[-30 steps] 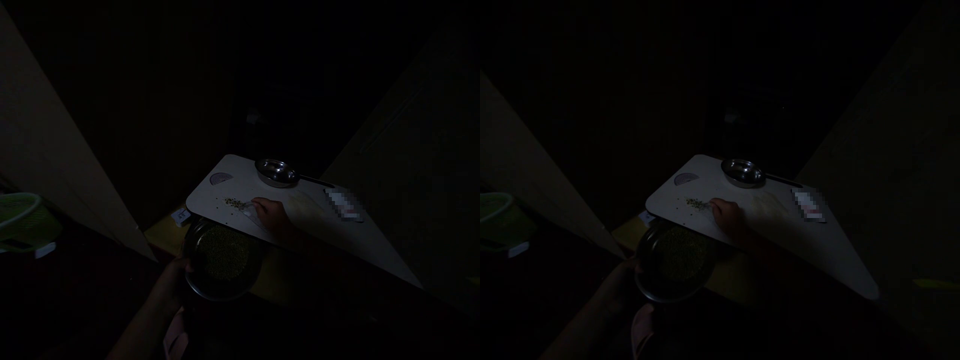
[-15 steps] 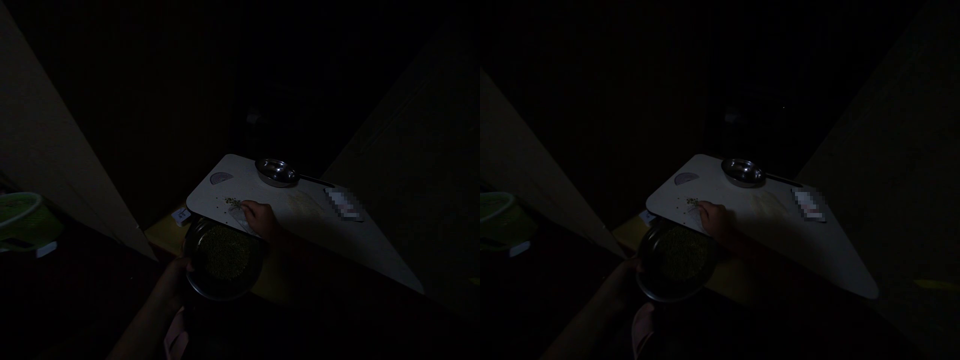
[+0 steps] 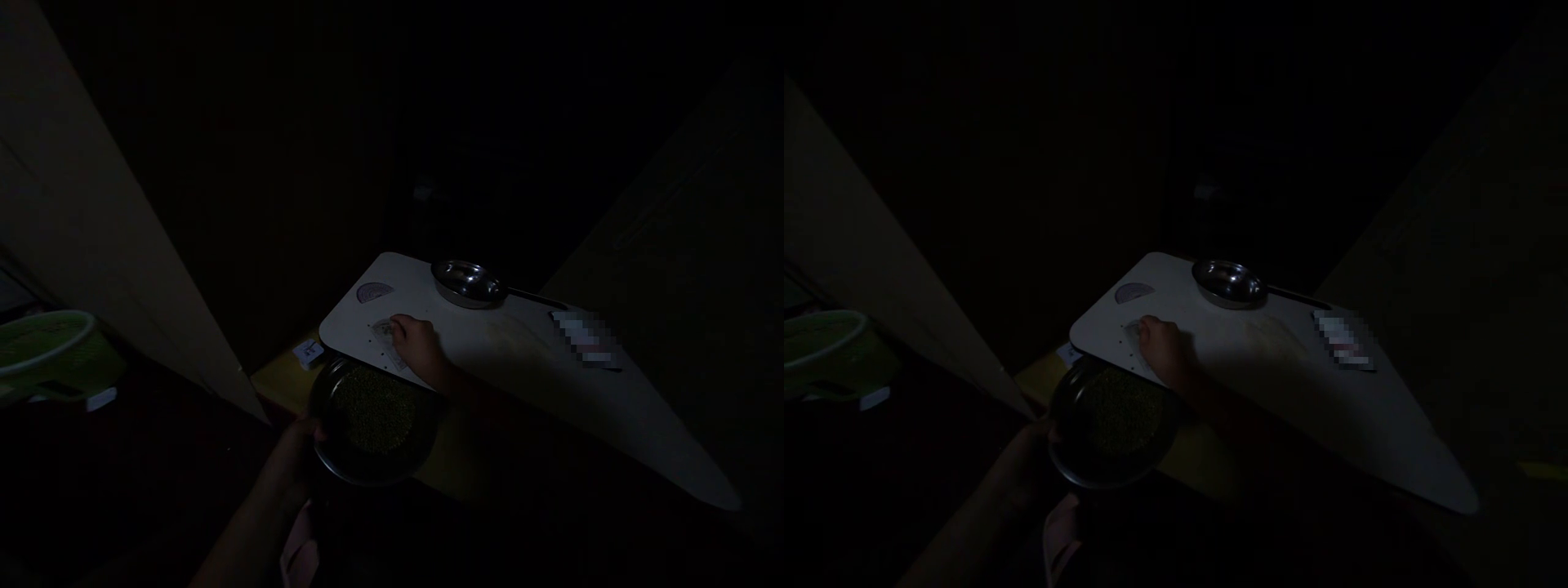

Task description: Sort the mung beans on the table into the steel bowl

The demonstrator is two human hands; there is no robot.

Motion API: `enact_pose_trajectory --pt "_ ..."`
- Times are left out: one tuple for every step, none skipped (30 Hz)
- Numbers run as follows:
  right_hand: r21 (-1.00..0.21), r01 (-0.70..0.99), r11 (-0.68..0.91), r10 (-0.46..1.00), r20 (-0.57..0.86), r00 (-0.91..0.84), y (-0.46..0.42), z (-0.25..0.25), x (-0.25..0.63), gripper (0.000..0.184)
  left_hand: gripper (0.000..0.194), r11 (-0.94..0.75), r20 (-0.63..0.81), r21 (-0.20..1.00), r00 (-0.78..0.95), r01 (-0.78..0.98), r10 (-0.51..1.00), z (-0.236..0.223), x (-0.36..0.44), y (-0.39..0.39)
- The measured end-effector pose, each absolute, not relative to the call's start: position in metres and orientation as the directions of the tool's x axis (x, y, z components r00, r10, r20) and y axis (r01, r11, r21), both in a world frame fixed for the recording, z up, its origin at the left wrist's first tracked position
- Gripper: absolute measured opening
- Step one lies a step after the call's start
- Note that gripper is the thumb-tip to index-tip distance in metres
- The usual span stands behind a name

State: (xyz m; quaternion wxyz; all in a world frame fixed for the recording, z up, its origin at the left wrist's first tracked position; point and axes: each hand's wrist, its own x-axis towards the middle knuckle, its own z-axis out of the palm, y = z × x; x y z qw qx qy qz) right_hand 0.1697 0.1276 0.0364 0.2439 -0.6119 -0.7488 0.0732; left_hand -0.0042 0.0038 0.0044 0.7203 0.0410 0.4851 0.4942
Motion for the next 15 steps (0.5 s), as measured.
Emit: enact_pose_trajectory --pt "-0.404 0.886 0.229 0.954 0.273 -0.122 0.131 0.036 0.17 0.03 0.024 0.513 -0.66 0.554 0.029 -0.656 0.75 0.004 -0.004 0.004" --pt "-0.401 0.888 0.223 0.954 0.276 -0.115 0.134 0.036 0.171 0.03 0.022 0.516 -0.664 0.552 0.03 -0.654 0.747 0.003 -0.004 0.003" --pt "-0.4 0.887 0.229 0.952 0.284 -0.118 0.139 0.036 0.171 0.03 0.02 0.512 -0.662 0.549 0.03 -0.661 0.749 0.004 -0.003 0.003" --pt "-0.402 0.882 0.245 0.947 0.294 -0.129 0.144 0.035 0.172 0.03 0.02 0.502 -0.659 0.546 0.026 -0.67 0.752 0.004 -0.003 0.004" --pt "-0.409 0.871 0.273 0.94 0.304 -0.152 0.149 0.034 0.172 0.03 0.02 0.493 -0.658 0.543 0.021 -0.68 0.753 0.005 -0.002 0.004" --pt "-0.423 0.851 0.312 0.931 0.313 -0.185 0.154 0.033 0.173 0.03 0.019 0.491 -0.661 0.538 0.017 -0.685 0.75 0.006 -0.002 0.004" --pt "-0.442 0.822 0.358 0.92 0.318 -0.229 0.159 0.032 0.173 0.03 0.019 0.492 -0.669 0.535 0.011 -0.687 0.743 0.007 -0.002 0.004" --pt "-0.465 0.787 0.404 0.907 0.316 -0.279 0.163 0.031 0.174 0.03 0.019 0.499 -0.68 0.533 0.005 -0.684 0.733 0.008 -0.002 0.005" --pt "-0.491 0.749 0.444 0.893 0.306 -0.329 0.166 0.031 0.174 0.03 0.018 0.506 -0.691 0.53 0.0 -0.68 0.723 0.009 -0.002 0.005" --pt "-0.519 0.712 0.474 0.881 0.287 -0.377 0.168 0.031 0.174 0.03 0.018 0.516 -0.701 0.528 -0.004 -0.675 0.713 0.01 -0.002 0.005" --pt "-0.548 0.674 0.495 0.867 0.264 -0.423 0.168 0.031 0.175 0.03 0.018 0.521 -0.706 0.529 -0.007 -0.669 0.708 0.01 -0.003 0.005" --pt "-0.577 0.639 0.509 0.853 0.237 -0.465 0.166 0.032 0.175 0.029 0.018 0.526 -0.708 0.534 -0.009 -0.663 0.707 0.01 -0.003 0.005" --pt "-0.605 0.606 0.516 0.838 0.211 -0.503 0.163 0.033 0.175 0.028 0.018 0.529 -0.706 0.539 -0.009 -0.655 0.709 0.01 -0.003 0.005" --pt "-0.629 0.577 0.521 0.822 0.188 -0.537 0.159 0.034 0.175 0.027 0.019 0.527 -0.7 0.547 -0.01 -0.651 0.714 0.01 -0.003 0.005" --pt "-0.652 0.551 0.521 0.808 0.168 -0.565 0.154 0.034 0.174 0.026 0.019 0.521 -0.692 0.554 -0.012 -0.649 0.722 0.011 -0.003 0.005"
